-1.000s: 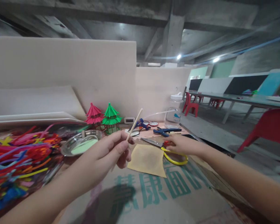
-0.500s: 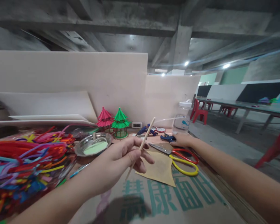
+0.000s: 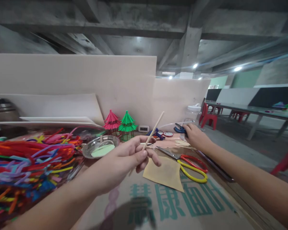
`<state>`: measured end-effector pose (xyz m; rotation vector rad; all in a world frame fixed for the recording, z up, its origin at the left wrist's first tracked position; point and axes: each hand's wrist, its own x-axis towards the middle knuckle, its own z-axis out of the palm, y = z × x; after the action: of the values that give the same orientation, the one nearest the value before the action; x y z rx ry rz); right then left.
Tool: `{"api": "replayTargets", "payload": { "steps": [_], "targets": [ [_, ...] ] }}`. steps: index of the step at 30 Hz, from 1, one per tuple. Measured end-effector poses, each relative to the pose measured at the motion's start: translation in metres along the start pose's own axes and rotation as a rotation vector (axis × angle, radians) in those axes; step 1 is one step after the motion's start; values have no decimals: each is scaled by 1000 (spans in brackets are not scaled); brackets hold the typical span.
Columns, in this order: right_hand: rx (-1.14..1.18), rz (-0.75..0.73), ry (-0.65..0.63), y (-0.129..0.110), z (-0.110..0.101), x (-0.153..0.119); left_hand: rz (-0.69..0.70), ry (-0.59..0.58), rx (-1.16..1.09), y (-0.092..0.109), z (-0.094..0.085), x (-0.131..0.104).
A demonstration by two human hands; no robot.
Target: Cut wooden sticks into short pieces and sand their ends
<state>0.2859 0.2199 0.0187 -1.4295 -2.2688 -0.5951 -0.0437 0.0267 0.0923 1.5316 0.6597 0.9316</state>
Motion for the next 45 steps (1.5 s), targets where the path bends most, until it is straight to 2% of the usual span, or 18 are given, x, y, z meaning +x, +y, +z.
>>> {"api": "replayTargets", "payload": {
  "steps": [4,6,8,10,12,15,18,21,23,27,29,31,34,36,41,45],
  "targets": [
    [125,66,164,-26,-38,-18,-11,-3,20,0,3,0],
    [467,143,196,-51,-60,-30,-6,33,119,2,6,-1],
    [740,106,194,-81,-81,-41,37,151,226,5,7,-1],
    [867,19,133,-110,-100,-52,88,300,314,8,8,-1],
    [895,-25,44,-135,-114,-60,96,361,357,7,9,0],
    [1020,-101,-117,-161,-123,-70,68,273,262,-4,16,3],
    [1176,-142,-132,-175,-117,-75,68,259,120,-17,31,6],
    [1268,-105,-180,-180,-111,-77,56,336,171,-25,43,5],
    [1319,-74,-245,-181,-111,-79,58,360,229,-27,44,3],
    [1388,-36,-467,-181,-107,-85,63,379,253,-25,33,0],
    [1431,10,-508,-182,-98,-86,68,353,274,-22,26,-1],
    [1465,80,-444,-181,-89,-86,118,330,307,-18,20,-2],
    [1395,105,-289,-174,-82,-79,173,367,404,-7,14,-5],
    [1261,59,-224,-165,-87,-73,177,387,461,2,12,-8],
    [938,-92,9,-147,-104,-61,197,313,543,17,11,-7],
    [859,-95,121,-140,-96,-60,208,399,594,17,12,-5]
  ]
}}
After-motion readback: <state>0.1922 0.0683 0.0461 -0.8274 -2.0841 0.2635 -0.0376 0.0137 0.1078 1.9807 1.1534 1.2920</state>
